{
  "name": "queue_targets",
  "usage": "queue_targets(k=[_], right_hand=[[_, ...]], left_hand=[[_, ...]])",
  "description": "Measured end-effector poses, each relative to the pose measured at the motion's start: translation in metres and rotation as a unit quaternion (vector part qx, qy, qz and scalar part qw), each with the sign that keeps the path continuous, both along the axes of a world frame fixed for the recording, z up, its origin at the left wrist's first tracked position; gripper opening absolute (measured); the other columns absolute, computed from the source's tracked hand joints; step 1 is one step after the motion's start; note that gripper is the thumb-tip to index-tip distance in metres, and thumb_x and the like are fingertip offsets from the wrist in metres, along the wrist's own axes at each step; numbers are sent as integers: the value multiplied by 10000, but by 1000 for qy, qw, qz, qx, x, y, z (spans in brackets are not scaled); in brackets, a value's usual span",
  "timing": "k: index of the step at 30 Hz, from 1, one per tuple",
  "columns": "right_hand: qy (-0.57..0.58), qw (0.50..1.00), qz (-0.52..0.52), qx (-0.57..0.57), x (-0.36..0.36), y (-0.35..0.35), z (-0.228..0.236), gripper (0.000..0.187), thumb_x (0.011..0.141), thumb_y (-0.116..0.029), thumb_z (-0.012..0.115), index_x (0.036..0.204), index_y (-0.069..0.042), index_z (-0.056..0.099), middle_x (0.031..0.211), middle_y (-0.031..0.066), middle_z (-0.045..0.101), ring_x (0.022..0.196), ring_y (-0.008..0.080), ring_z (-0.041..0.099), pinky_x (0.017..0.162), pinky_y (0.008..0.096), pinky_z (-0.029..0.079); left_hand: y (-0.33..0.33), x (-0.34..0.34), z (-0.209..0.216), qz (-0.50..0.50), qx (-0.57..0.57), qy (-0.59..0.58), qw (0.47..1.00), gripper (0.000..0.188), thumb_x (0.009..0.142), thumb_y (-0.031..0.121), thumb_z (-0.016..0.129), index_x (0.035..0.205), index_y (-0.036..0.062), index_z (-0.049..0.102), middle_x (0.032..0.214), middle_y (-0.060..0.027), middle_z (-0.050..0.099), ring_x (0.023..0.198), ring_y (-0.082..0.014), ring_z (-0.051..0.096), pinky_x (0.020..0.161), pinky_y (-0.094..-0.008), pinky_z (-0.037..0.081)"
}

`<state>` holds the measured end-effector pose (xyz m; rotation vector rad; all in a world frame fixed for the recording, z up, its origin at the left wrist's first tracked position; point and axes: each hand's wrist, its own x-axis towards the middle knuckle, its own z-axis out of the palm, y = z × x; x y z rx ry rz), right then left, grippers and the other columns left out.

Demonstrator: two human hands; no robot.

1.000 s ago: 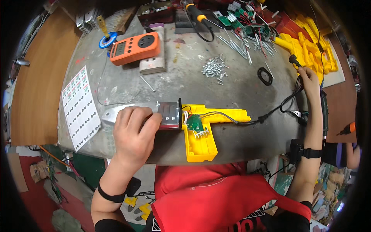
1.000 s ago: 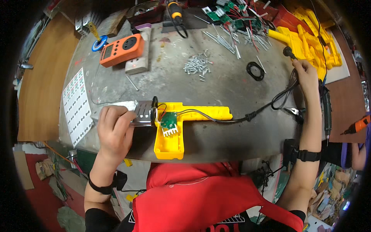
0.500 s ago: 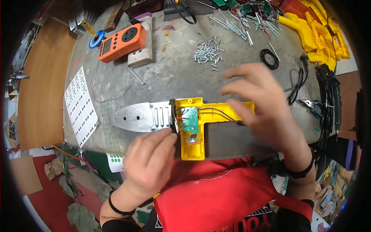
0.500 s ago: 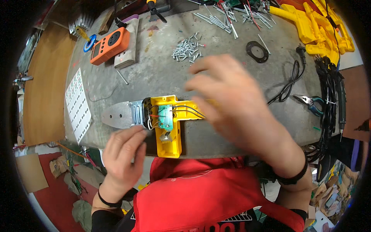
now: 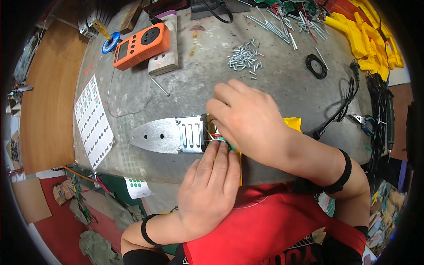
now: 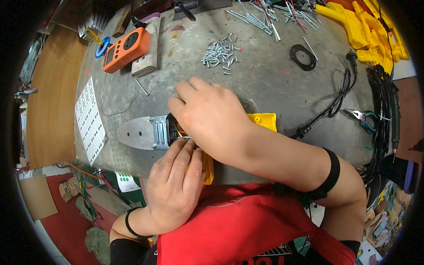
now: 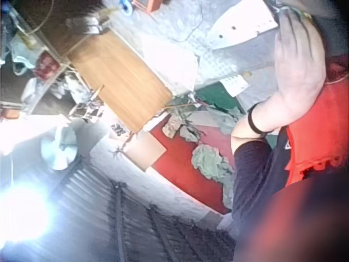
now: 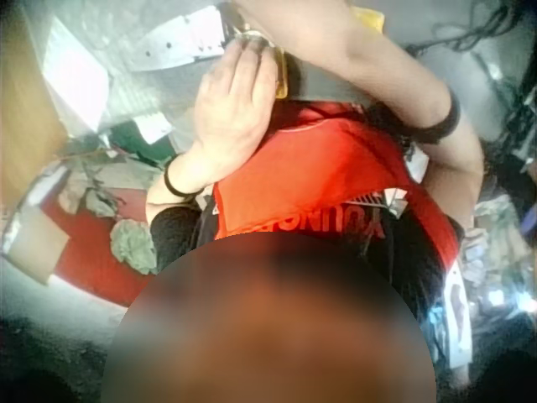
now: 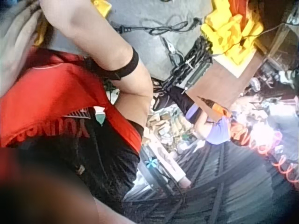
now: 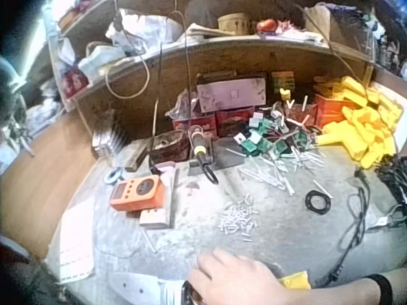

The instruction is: Assemble an electrical tool by soldering wires and installing a circuit board and casing.

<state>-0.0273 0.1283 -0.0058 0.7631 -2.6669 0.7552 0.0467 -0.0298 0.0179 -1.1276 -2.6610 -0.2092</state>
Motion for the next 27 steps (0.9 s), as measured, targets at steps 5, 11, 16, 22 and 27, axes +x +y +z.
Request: queue_targets(k=[5, 11, 16, 22, 27], right_hand=[[-50, 996, 55, -46, 4, 19, 9, 151, 733, -78, 666, 880, -78, 633, 900, 63, 556, 858, 273, 570, 681, 383, 495], [1, 995, 100, 2, 13, 19, 7, 154, 736, -165, 618, 819, -55, 687, 962, 78, 580, 932, 238, 559, 749, 344, 475], [48, 991, 107, 67, 18, 23, 8, 204, 742, -195, 607, 860, -58, 700, 1001, 71, 590, 951, 219, 548, 787, 329, 447], [-35, 993, 112, 12, 15, 25, 9, 295, 744, -191, 620, 1010, -87, 696, 1142, 79, 606, 1014, 244, 584, 819, 367, 468], [27, 987, 131, 94, 15, 23, 12, 297, 761, -198, 609, 1030, -104, 692, 1182, 68, 600, 1003, 236, 594, 844, 358, 471]], left_hand=[[6, -3, 3, -11, 15, -96, 995, 379, 798, 46, 588, 1152, -91, 577, 1204, -256, 590, 1155, -392, 591, 844, -378, 527], [3, -3, -5, -7, 14, -73, 997, 346, 822, 103, 560, 1130, -50, 591, 1180, -225, 594, 1143, -354, 595, 829, -363, 526], [5, -4, 0, -4, -6, -70, 998, 331, 827, 111, 558, 1121, -36, 598, 1190, -214, 603, 1137, -325, 599, 815, -351, 487], [4, -2, -3, 7, -10, -59, 998, 328, 836, 136, 549, 1121, -19, 602, 1170, -194, 616, 1132, -309, 596, 800, -352, 459], [6, -2, 4, 12, -33, -47, 998, 333, 833, 152, 557, 1129, 6, 603, 1161, -161, 614, 1124, -290, 581, 781, -363, 440]])
